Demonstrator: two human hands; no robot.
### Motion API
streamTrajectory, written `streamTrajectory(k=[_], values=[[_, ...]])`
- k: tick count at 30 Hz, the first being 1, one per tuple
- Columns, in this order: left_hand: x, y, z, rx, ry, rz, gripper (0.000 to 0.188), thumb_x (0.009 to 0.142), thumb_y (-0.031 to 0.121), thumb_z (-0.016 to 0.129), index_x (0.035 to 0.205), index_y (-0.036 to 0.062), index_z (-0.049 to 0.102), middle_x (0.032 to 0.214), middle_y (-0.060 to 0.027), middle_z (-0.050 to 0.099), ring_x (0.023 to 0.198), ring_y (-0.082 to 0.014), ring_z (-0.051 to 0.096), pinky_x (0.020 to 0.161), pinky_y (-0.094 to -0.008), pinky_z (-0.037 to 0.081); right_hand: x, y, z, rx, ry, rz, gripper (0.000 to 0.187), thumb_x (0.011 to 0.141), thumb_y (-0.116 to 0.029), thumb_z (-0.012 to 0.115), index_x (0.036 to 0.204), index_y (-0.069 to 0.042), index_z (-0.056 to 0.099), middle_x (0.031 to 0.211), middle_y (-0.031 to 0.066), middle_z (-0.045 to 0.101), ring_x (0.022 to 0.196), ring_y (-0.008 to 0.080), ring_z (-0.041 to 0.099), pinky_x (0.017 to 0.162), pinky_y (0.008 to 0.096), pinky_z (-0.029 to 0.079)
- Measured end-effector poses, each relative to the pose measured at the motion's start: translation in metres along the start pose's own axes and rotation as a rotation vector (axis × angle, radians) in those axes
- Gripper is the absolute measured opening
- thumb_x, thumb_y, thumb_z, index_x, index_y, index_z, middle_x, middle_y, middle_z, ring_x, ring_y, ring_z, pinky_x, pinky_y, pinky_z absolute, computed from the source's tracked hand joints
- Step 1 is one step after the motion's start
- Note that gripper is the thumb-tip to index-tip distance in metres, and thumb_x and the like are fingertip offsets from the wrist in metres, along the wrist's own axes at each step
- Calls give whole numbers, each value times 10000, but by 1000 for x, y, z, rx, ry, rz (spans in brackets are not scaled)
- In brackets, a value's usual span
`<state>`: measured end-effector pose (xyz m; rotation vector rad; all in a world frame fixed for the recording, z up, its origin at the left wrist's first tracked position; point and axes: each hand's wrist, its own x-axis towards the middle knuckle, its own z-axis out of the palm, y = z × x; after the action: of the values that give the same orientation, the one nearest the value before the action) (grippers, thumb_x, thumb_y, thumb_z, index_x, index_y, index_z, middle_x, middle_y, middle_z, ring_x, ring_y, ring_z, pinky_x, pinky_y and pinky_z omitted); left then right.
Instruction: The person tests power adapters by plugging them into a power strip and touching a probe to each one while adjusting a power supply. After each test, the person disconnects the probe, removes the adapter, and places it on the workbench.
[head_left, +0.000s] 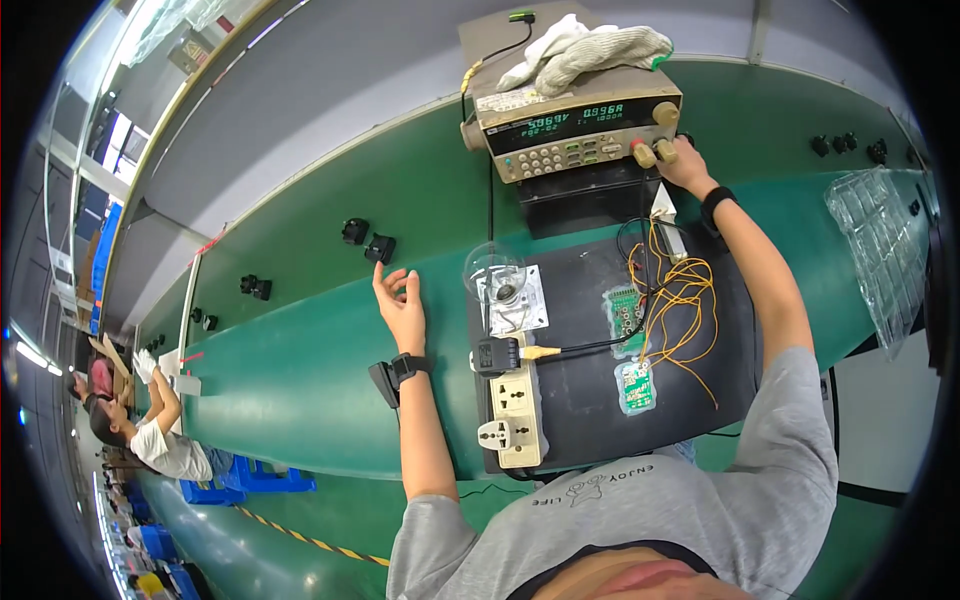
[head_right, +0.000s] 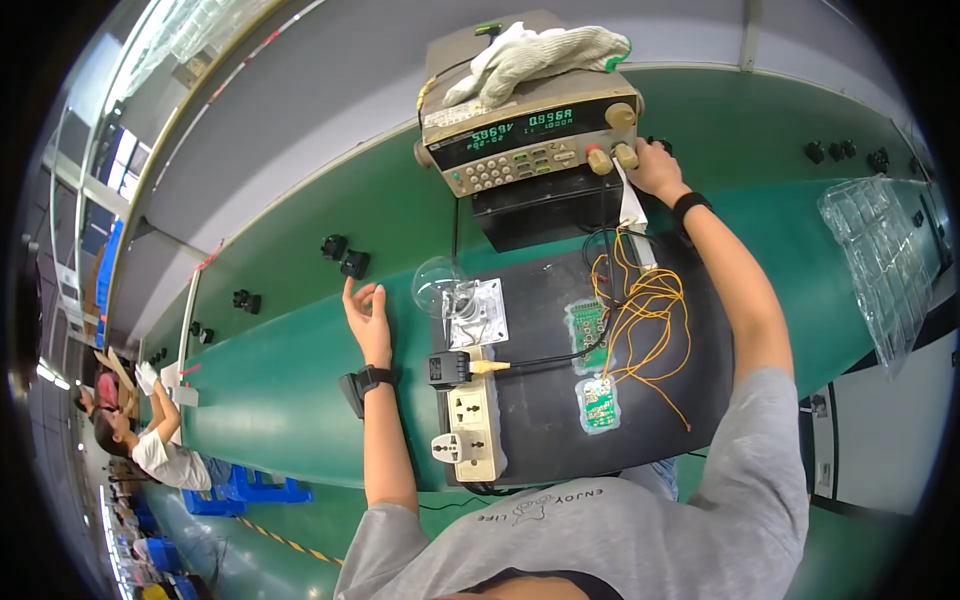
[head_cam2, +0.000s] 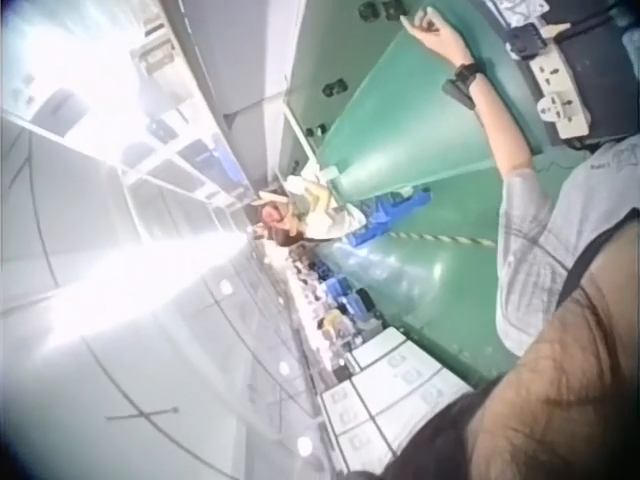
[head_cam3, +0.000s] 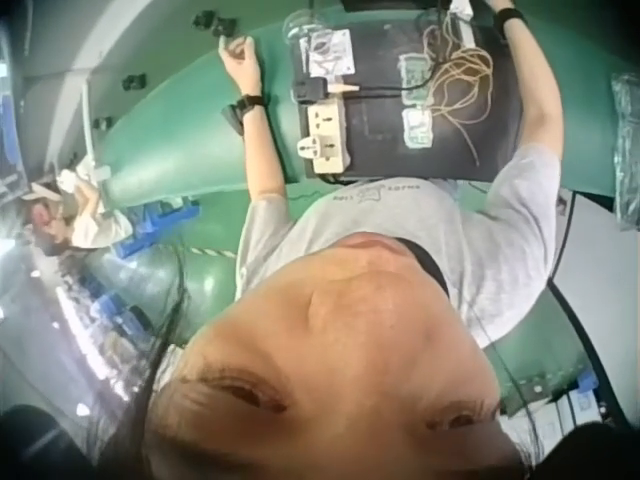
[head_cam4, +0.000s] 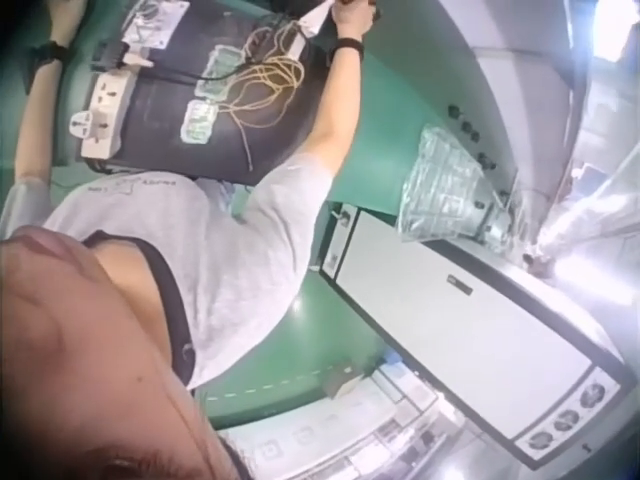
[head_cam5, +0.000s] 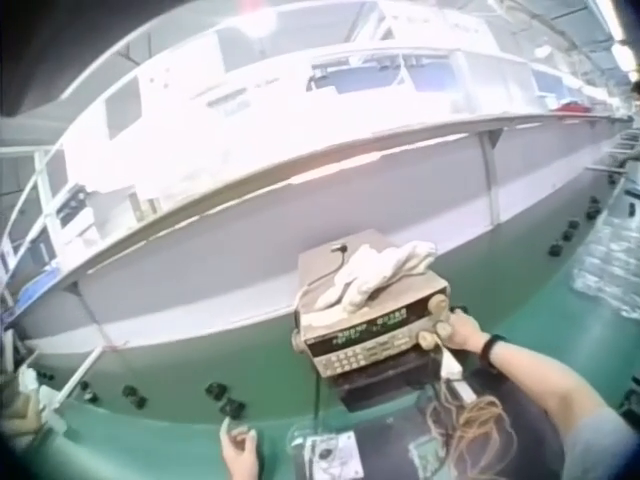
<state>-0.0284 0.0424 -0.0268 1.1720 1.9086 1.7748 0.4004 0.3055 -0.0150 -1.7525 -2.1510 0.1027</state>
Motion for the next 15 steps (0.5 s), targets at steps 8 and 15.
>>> streamTrajectory(k=[8,15], values=[[0,-13,-5,-7,-3,53,547,846,127,646,1318,22,391,1006,-85,577,901,-144,549,812,-272,445,-106,-27,-98,381,246,-69,547,699,-114,669,1194,-32,450,988,169,570,905,279,592,803,364,473],[-8,-12,-10,-8,109,72,518,809,142,673,1260,18,451,964,-82,611,835,-138,578,749,-277,474,-244,-154,-140,811,-39,-307,599,741,3,670,1277,31,404,1143,140,551,968,175,546,850,279,416]])
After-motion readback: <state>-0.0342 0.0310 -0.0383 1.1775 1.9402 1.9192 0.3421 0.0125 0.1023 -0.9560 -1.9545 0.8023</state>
